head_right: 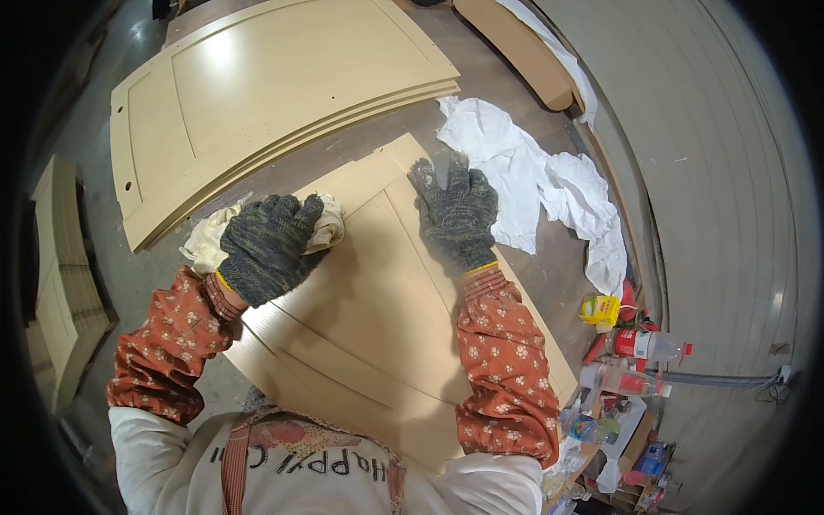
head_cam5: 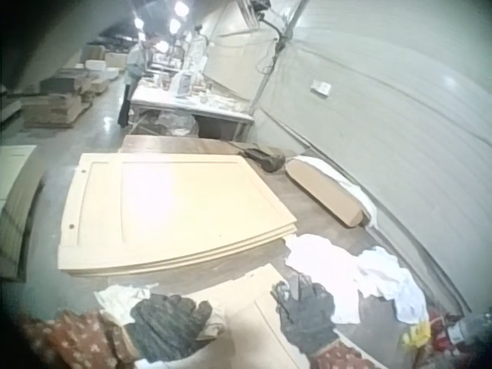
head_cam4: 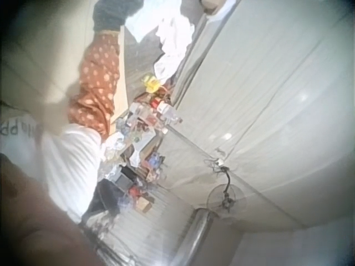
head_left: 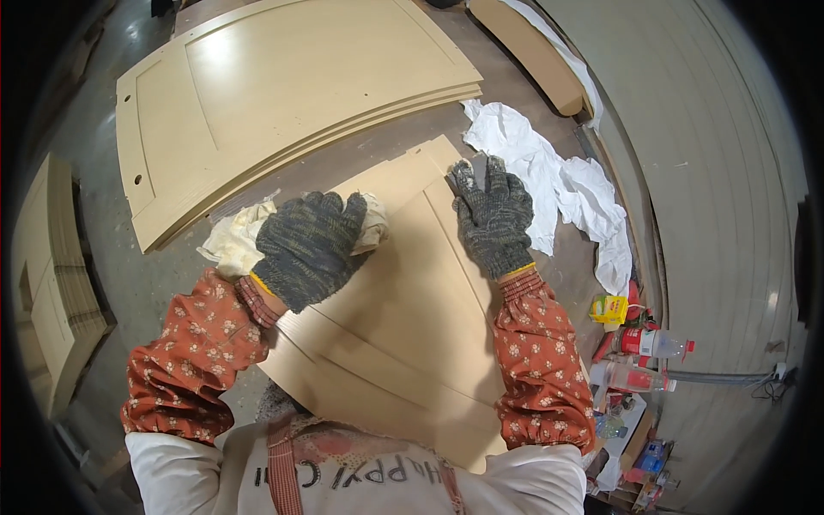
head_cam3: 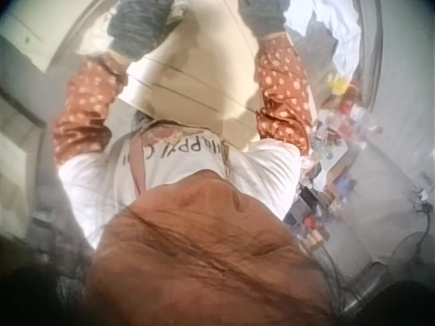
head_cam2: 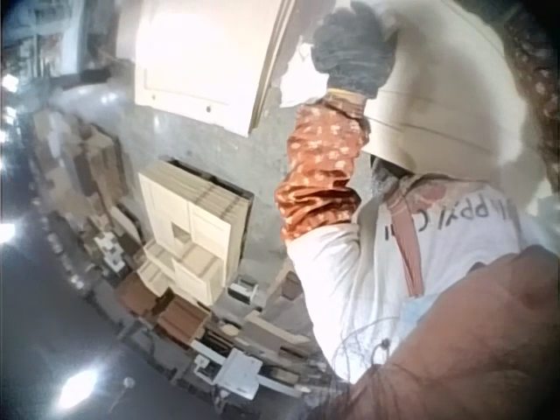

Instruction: The person wipes and sands wooden cabinet doors with a cloth and a sanding block. Then, the person applies paste from a cup into the joints of a wooden door using a small wooden stick.

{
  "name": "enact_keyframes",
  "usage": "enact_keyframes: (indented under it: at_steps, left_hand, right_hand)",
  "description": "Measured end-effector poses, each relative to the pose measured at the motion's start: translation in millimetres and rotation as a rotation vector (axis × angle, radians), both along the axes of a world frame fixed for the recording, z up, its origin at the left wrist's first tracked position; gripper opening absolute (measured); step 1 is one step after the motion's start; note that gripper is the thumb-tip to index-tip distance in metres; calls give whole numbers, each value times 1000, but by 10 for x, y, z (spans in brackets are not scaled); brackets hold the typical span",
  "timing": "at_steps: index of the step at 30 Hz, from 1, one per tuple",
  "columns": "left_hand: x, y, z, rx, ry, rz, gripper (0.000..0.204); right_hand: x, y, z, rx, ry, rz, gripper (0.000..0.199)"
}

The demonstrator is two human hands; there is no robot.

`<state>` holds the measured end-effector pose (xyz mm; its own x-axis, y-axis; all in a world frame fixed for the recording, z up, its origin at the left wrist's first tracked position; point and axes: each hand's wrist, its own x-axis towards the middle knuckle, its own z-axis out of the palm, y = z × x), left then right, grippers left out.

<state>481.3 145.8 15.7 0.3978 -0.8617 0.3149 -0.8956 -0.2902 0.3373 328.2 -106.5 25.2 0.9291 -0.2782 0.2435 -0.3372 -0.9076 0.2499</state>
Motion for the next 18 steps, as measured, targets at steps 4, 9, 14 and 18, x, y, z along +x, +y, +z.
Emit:
enact_keyframes:
  at_steps: [4,9,14,18]
  left_hand:
    - [5,19,8,29,-7,-2,49]
    - [-9,31,0,28,-31,-12,53]
    - [20,37,-2,33,-55,0,53]
    - [-11,19,-10,22,-29,-11,48]
  right_hand:
    - [-13,-19,8,-175,96,49,45]
    - [58,59,34,-196,-74,100,40]
    - [58,117,188,-118,95,100,41]
    - [75,128,140,-236,9,93,41]
